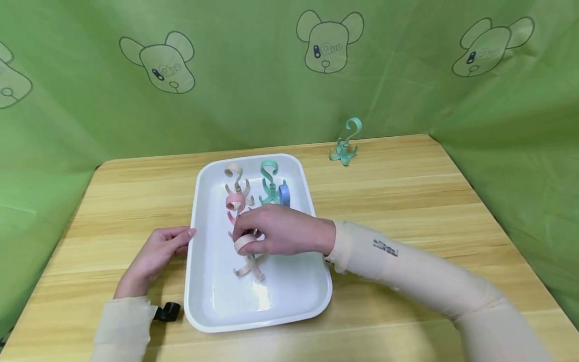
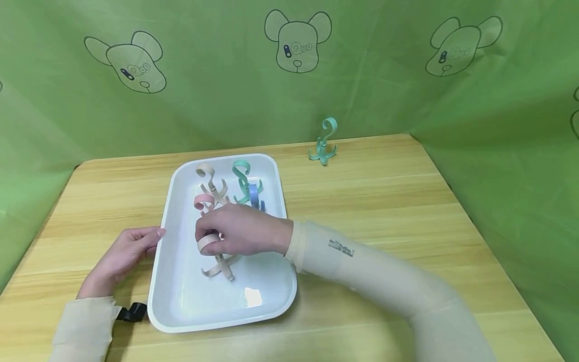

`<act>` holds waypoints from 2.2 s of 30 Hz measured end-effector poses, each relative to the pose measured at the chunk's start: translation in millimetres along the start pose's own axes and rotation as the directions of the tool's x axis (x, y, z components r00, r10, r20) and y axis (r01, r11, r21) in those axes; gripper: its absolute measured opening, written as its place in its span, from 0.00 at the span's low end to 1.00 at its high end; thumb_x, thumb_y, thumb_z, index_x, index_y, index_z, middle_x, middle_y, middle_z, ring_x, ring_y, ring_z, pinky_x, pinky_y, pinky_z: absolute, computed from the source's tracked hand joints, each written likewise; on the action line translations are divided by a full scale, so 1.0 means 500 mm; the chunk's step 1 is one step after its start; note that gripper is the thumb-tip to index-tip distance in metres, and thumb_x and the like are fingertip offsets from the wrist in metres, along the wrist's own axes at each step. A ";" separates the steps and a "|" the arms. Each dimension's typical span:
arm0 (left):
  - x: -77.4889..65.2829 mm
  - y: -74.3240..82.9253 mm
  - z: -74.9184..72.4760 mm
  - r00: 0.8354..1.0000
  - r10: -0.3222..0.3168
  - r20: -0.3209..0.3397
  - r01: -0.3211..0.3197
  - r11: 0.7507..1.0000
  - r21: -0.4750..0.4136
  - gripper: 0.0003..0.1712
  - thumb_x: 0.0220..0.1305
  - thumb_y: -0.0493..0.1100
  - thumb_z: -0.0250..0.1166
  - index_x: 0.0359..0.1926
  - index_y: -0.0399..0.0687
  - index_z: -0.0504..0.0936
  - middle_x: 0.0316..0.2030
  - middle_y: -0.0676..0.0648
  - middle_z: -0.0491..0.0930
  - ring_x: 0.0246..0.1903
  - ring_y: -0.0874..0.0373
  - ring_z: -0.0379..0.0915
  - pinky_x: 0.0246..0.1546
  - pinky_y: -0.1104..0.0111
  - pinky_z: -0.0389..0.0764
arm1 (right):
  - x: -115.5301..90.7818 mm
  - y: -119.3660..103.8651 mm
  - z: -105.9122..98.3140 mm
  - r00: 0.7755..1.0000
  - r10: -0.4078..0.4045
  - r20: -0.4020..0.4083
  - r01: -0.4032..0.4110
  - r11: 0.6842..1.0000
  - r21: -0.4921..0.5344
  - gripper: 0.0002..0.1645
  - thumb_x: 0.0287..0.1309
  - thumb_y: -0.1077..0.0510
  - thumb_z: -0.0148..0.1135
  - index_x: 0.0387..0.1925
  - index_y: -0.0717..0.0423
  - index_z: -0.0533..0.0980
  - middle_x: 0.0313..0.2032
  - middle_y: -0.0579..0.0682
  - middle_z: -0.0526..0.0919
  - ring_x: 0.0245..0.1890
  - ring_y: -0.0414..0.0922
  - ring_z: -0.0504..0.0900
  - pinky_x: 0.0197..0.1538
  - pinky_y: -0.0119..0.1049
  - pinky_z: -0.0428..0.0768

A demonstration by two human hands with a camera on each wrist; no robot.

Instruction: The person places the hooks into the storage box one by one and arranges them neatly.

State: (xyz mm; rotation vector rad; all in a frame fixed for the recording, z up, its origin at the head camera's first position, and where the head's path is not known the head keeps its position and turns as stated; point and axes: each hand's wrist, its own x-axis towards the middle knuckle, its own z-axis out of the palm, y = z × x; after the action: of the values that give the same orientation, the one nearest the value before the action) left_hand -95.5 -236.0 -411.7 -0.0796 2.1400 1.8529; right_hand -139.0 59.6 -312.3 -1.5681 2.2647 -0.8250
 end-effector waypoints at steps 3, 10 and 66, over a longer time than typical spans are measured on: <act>0.000 0.000 0.000 1.000 -0.003 -0.003 0.003 1.000 0.003 0.29 0.74 0.47 0.58 0.58 0.20 0.71 0.54 0.29 0.76 0.44 0.55 0.82 0.47 0.63 0.82 | 0.001 -0.002 0.002 1.000 -0.001 0.018 0.000 1.000 0.007 0.02 0.62 0.57 0.67 0.36 0.49 0.81 0.31 0.36 0.77 0.34 0.34 0.74 0.41 0.24 0.74; 0.000 0.005 0.001 1.000 -0.005 0.002 0.005 1.000 0.029 0.31 0.73 0.49 0.59 0.59 0.22 0.72 0.55 0.29 0.76 0.45 0.53 0.82 0.48 0.64 0.81 | -0.006 -0.001 0.004 1.000 0.009 0.022 -0.009 1.000 0.002 0.04 0.60 0.55 0.69 0.36 0.47 0.81 0.30 0.35 0.76 0.34 0.33 0.74 0.41 0.25 0.74; -0.001 0.000 -0.004 1.000 -0.011 -0.001 0.011 0.999 0.037 0.30 0.73 0.49 0.58 0.58 0.22 0.72 0.54 0.30 0.77 0.45 0.56 0.82 0.48 0.66 0.81 | -0.154 0.103 -0.214 0.667 0.373 -0.645 -0.267 0.928 0.261 0.17 0.64 0.59 0.65 0.52 0.62 0.76 0.46 0.51 0.82 0.45 0.43 0.79 0.52 0.39 0.78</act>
State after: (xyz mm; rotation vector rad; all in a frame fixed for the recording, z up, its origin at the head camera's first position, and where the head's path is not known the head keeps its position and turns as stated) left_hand -95.4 -238.1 -411.3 -0.0838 2.1696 1.8070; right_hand -204.3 175.7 -264.4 -0.7943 2.7579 -1.6231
